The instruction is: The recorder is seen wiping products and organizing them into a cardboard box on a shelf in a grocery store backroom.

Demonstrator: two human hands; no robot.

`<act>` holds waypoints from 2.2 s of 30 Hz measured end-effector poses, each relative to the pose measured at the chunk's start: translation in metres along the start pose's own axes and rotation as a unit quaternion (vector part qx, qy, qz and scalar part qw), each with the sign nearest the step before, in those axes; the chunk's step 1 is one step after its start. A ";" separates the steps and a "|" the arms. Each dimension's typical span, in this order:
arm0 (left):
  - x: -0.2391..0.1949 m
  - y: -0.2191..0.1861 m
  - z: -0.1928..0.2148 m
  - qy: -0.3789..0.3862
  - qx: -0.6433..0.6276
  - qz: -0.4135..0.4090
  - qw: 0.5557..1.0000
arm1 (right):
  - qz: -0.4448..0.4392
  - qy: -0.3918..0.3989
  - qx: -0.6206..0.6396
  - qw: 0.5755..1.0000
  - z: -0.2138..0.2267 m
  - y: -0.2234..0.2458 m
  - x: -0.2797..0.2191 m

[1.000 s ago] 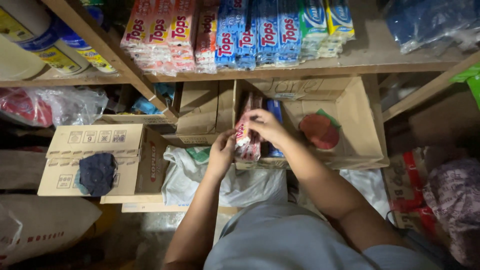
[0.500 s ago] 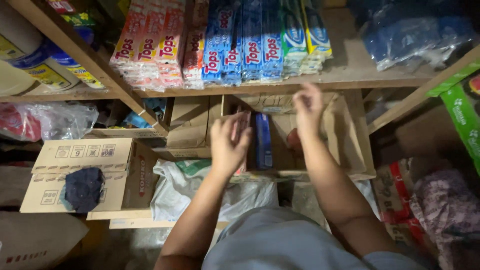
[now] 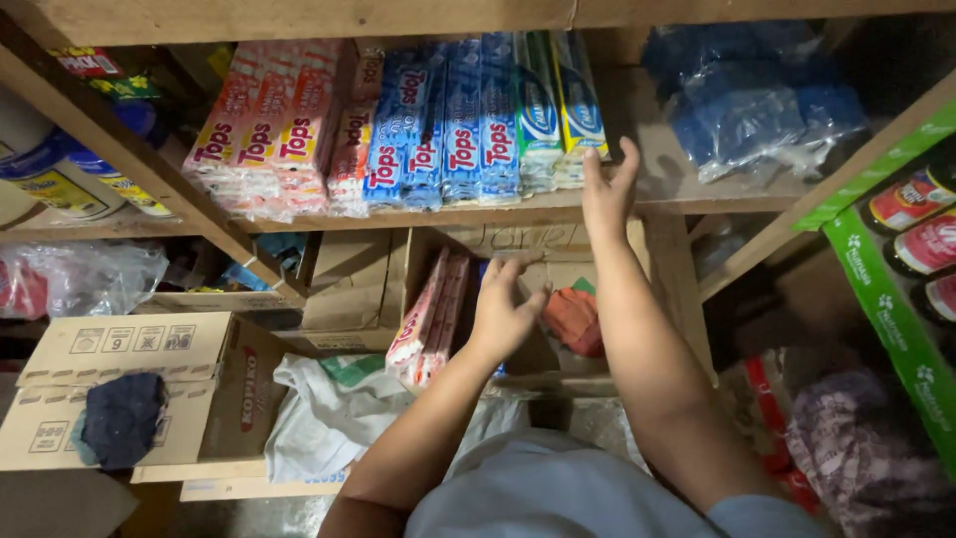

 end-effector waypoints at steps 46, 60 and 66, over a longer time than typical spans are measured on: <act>-0.011 0.038 -0.048 0.191 -0.508 0.317 0.778 | -0.260 0.243 0.289 0.889 0.042 0.045 -0.155; -0.090 0.070 -0.022 0.235 -0.343 0.318 0.852 | -0.448 0.186 0.262 0.834 0.008 -0.028 -0.227; -0.087 0.038 0.012 0.215 -0.120 0.220 0.944 | -0.554 0.306 0.176 0.754 0.004 -0.154 -0.248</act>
Point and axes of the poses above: each hand's wrist, its own x-axis towards the middle knuckle, its own z-axis out of the back of the hand, y = z × x, the point moved 8 cm from there along x, towards the middle knuckle, and after that the axes turned 5 degrees about -x, right-handed, at the moved point
